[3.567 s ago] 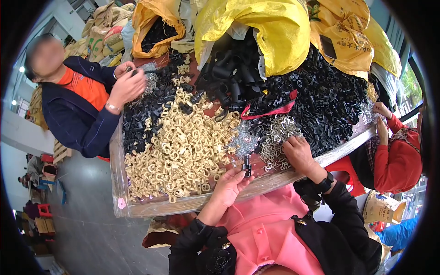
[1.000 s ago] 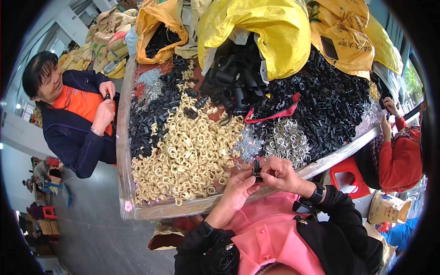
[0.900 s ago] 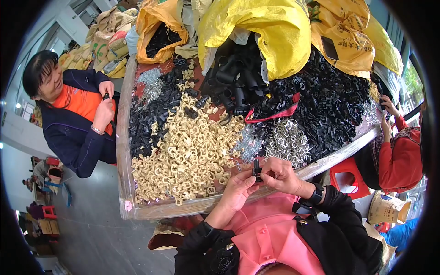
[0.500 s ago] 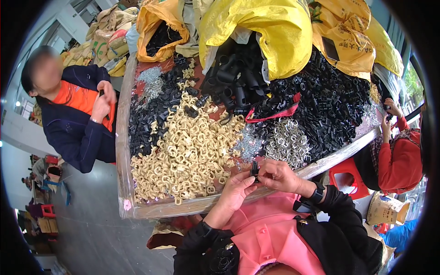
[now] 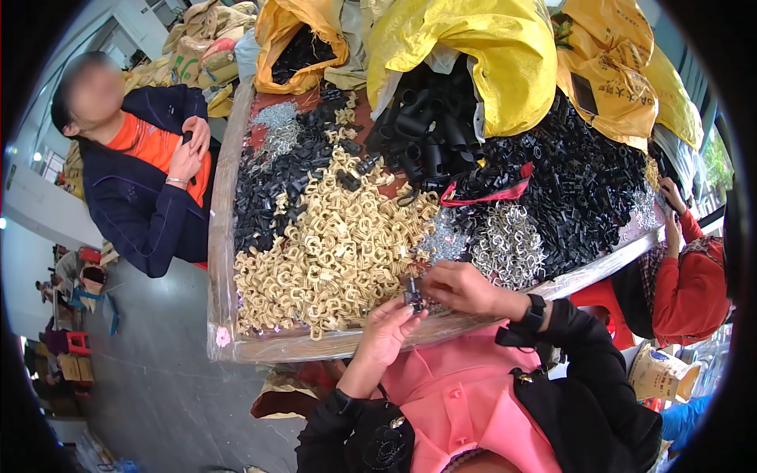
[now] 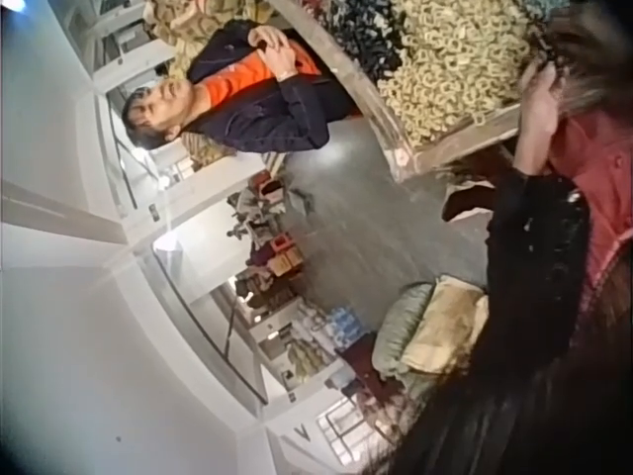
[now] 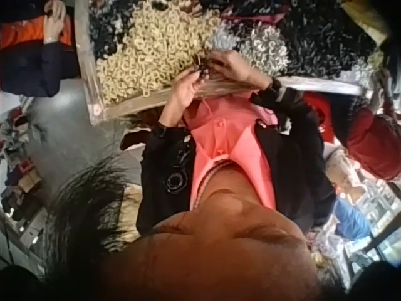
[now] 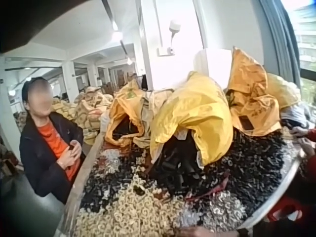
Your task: The person assembles components by hand, picking up a black plastic housing and inserting a small metal clip followed by a larger black plastic piece. They repeat this process, handling one assembly at a time from the various piles of parts on the table.
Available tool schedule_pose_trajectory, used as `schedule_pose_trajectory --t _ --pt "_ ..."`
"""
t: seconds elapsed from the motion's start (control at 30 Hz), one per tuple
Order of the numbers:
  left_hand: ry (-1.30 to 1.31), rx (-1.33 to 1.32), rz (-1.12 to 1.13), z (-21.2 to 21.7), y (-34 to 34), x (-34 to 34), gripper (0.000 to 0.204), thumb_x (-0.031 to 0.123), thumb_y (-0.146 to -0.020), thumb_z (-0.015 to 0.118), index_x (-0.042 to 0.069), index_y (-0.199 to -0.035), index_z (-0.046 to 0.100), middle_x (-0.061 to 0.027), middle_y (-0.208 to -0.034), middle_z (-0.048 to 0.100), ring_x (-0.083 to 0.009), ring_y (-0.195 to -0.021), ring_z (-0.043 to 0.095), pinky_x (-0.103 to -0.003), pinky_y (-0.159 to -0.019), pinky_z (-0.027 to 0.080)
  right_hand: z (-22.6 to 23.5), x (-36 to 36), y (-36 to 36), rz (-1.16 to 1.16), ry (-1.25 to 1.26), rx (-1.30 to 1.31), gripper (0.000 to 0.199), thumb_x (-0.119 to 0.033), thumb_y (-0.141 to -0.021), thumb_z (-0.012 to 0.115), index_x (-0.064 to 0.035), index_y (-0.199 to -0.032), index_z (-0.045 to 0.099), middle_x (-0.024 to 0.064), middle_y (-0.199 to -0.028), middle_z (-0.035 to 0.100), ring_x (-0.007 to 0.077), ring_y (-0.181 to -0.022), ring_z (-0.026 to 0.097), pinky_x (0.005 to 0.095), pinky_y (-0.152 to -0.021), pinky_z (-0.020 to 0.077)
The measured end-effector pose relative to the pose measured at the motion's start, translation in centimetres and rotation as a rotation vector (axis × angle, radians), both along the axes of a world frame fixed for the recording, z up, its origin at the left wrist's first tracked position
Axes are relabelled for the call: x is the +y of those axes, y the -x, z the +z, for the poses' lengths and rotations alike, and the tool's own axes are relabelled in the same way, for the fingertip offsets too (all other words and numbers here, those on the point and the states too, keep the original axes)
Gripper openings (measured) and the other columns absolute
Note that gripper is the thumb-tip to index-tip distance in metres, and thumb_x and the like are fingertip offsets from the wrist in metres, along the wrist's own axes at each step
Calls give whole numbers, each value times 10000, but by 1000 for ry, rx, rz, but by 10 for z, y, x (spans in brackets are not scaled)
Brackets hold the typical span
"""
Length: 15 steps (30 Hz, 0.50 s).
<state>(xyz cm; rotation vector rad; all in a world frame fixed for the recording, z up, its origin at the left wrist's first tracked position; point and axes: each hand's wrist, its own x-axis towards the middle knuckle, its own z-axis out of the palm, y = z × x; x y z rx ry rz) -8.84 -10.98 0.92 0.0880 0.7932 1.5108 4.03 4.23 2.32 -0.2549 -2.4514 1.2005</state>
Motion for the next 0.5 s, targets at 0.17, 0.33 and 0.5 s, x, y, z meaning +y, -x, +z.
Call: schedule_pose_trajectory --t 0.17,0.33,0.5 --pt "29 45 147 0 8 -11 234 -8 -799 524 -29 -1032 531 -126 -954 594 -235 -864 601 -244 -713 518 -22 4 35 -27 -543 -148 160 -162 -742 555 -81 -878 537 65 -761 516 258 -649 567 357 -568 458" --pt "4 94 255 1 12 -18 224 -20 -801 521 -21 -1024 534 -110 -951 595 -217 -858 600 -250 -727 515 -14 -5 39 -22 -459 -182 166 -164 -721 567 -104 -873 544 60 -775 515 258 -672 565 386 -584 458" --pt "6 106 309 -5 13 -19 221 -25 -800 521 -16 -1020 535 -103 -952 595 -187 -845 599 -259 -744 510 -20 -12 44 -6 -531 -104 175 -150 -727 579 -82 -884 545 78 -780 516 255 -683 547 352 -581 454"
